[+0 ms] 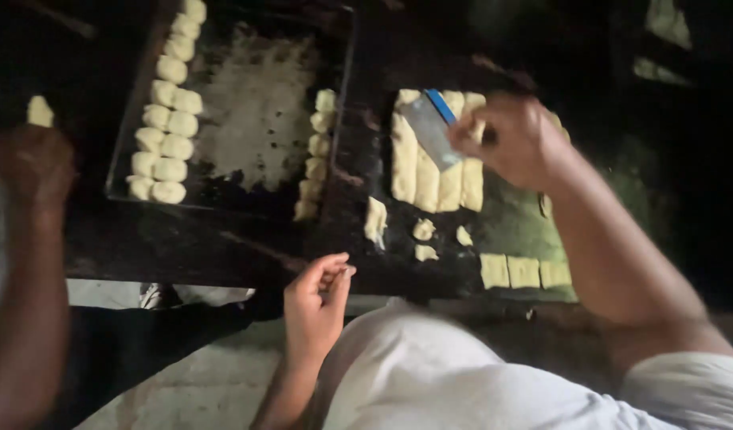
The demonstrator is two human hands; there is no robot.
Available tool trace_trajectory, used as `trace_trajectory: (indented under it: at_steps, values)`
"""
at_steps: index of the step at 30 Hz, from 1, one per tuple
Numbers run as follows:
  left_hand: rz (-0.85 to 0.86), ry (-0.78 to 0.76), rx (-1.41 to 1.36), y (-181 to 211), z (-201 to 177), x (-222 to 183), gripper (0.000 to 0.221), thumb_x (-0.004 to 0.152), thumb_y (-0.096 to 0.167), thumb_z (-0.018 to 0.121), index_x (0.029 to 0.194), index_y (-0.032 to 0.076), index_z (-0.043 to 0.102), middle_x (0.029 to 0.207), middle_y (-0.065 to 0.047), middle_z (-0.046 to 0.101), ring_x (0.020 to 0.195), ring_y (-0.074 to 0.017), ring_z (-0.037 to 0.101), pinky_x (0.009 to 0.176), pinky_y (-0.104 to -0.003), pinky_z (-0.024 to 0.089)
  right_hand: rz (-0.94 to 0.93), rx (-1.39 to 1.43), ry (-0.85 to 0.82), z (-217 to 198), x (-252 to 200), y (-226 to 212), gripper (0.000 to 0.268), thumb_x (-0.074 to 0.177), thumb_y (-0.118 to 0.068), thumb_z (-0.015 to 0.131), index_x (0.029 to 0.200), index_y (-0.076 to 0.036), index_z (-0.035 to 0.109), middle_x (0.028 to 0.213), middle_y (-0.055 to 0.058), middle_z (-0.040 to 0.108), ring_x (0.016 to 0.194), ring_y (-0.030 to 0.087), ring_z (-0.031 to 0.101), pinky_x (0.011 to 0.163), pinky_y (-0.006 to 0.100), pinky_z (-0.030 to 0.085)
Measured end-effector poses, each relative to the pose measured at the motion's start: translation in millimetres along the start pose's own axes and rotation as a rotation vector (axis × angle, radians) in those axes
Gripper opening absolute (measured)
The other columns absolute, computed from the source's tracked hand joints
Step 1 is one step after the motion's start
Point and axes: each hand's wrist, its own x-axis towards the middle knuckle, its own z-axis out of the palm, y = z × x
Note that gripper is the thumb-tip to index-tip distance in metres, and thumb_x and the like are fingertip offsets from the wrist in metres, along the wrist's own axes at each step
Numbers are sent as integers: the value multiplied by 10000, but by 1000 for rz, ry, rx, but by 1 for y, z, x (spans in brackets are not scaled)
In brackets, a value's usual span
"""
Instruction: Manually roll and shape small pieces of dough into uniform rounds and place them onto a baking tray.
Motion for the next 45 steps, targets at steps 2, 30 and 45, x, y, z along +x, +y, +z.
trace_trajectory:
  at_steps: [2,30,45]
  values:
    - [-41,-76,11,7,16,3,211,942,76,706,1141,9,719,897,-61,783,763,-76,698,673,-233,553,323,818,-113,37,-59,63,295,815,-337,786,1003,-113,750,1023,92,750,948,230,742,832,391,628]
    - [85,-105,-63,-34,56,32,288,936,131,729,1171,-23,667,1019,-89,750,925,-113,716,806,-286,559,-54,524,-250,120,-118,-41,145,845,-99,793,985,-64,803,924,95,786,822,186,752,730,335,582]
    - [-327,-202,-232,-14,79,37,224,956,157,612,1057,-1,734,860,-30,737,757,-71,626,643,-269,521,-180,52,340,128,-116,-37,184,849,-122,866,956,-146,719,1098,23,743,1028,155,689,868,295,571]
